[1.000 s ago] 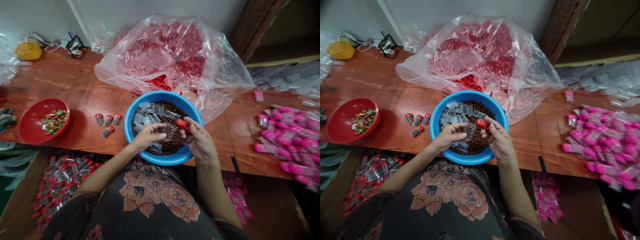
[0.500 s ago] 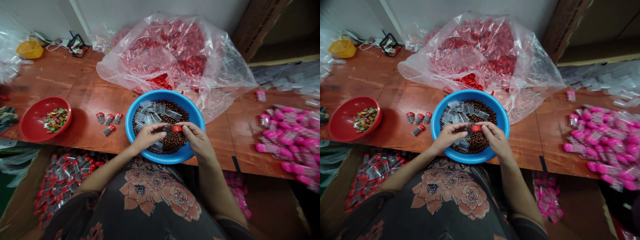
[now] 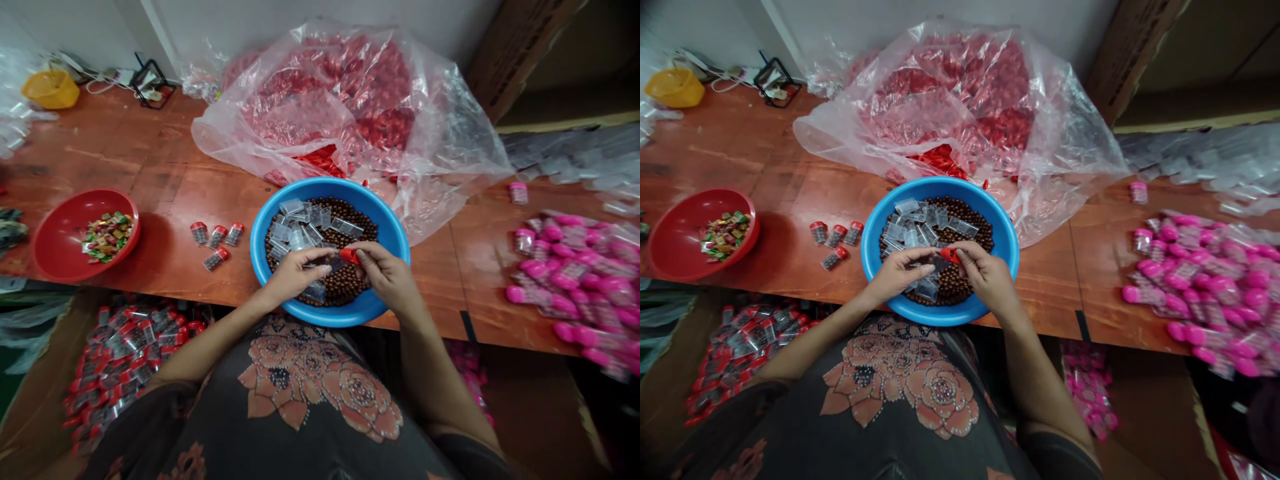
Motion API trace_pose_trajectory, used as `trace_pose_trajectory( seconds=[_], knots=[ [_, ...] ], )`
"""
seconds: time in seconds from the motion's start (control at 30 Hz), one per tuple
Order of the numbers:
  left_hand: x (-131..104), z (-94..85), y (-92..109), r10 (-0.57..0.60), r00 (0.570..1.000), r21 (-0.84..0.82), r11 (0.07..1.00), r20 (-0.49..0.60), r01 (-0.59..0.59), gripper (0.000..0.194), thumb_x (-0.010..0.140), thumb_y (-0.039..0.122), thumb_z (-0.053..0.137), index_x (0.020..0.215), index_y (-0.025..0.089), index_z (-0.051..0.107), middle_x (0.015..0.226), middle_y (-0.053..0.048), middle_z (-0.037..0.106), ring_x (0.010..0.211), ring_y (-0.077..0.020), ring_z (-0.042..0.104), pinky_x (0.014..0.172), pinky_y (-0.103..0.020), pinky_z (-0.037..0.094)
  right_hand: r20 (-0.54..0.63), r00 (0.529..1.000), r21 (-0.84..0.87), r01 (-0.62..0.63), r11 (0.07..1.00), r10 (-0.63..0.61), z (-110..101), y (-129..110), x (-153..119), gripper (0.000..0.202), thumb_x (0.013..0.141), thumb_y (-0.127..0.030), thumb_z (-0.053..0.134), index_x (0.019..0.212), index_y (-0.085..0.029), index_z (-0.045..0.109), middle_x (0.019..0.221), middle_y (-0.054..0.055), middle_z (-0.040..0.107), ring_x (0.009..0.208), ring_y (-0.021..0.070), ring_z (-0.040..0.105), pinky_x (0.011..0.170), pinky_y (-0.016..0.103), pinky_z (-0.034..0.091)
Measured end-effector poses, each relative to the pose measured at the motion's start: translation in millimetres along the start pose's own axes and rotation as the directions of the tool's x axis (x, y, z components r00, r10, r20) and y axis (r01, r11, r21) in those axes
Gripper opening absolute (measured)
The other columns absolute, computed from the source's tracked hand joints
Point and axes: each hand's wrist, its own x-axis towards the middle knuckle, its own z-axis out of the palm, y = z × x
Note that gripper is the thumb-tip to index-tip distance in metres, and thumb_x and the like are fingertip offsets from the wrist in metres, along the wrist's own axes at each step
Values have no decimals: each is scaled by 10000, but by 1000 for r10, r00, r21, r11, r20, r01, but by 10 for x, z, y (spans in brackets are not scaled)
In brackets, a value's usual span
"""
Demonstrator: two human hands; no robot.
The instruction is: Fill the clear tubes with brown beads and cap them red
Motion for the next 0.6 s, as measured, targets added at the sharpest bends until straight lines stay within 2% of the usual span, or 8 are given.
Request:
trace_pose_trajectory(
  seconds=[0.17, 0.33, 0.43, 0.5, 0.6],
  knots=[
    [-14, -22, 77, 48, 997, 137, 989, 60, -56, 309, 866, 234, 631, 1153, 268, 740, 1115, -57, 717, 1063, -202, 639, 1014, -357, 453, 25, 995, -180, 95, 979, -92, -71, -9, 51, 252, 969, -423, 515, 1002, -250, 696, 907, 16, 727, 827, 164, 668, 737, 294, 518],
    [-16, -7, 90, 57, 997, 169, 983, 59, -67, 297, 869, 213, 626, 1140, 255, 743, 1074, -67, 721, 1030, -209, 642, 976, -372, 469, 4, 990, -312, 136, 940, -142, -15, -16, 44, 243, 987, -393, 489, 1069, -270, 682, 996, 21, 740, 901, 180, 690, 785, 316, 523],
    [-10, 22, 65, 36, 999, 120, 992, -17, -34, 273, 845, 220, 671, 1104, 248, 755, 1081, -66, 728, 1024, -202, 650, 989, -370, 472, -7, 967, -414, 229, 881, -255, 39, -43, 4, 262, 996, -375, 465, 1123, -273, 669, 1021, 44, 733, 924, 195, 685, 801, 341, 530],
    [-10, 46, 46, -7, 997, 40, 999, -72, 10, 272, 828, 233, 696, 1093, 240, 754, 1122, -66, 728, 1051, -199, 654, 1017, -371, 467, 26, 946, -469, 298, 832, -324, 62, -58, -19, 286, 977, -408, 501, 1176, -271, 653, 1080, 67, 725, 989, 222, 672, 849, 377, 537],
    [-11, 75, 17, -70, 993, -109, 992, -92, 60, 300, 812, 255, 713, 1108, 208, 735, 1132, -68, 731, 1043, -191, 664, 1034, -372, 464, 97, 921, -517, 371, 771, -378, 86, -48, -35, 496, 887, -459, 641, 1331, -252, 561, 1248, 111, 672, 1126, 281, 626, 951, 457, 520]
  ],
)
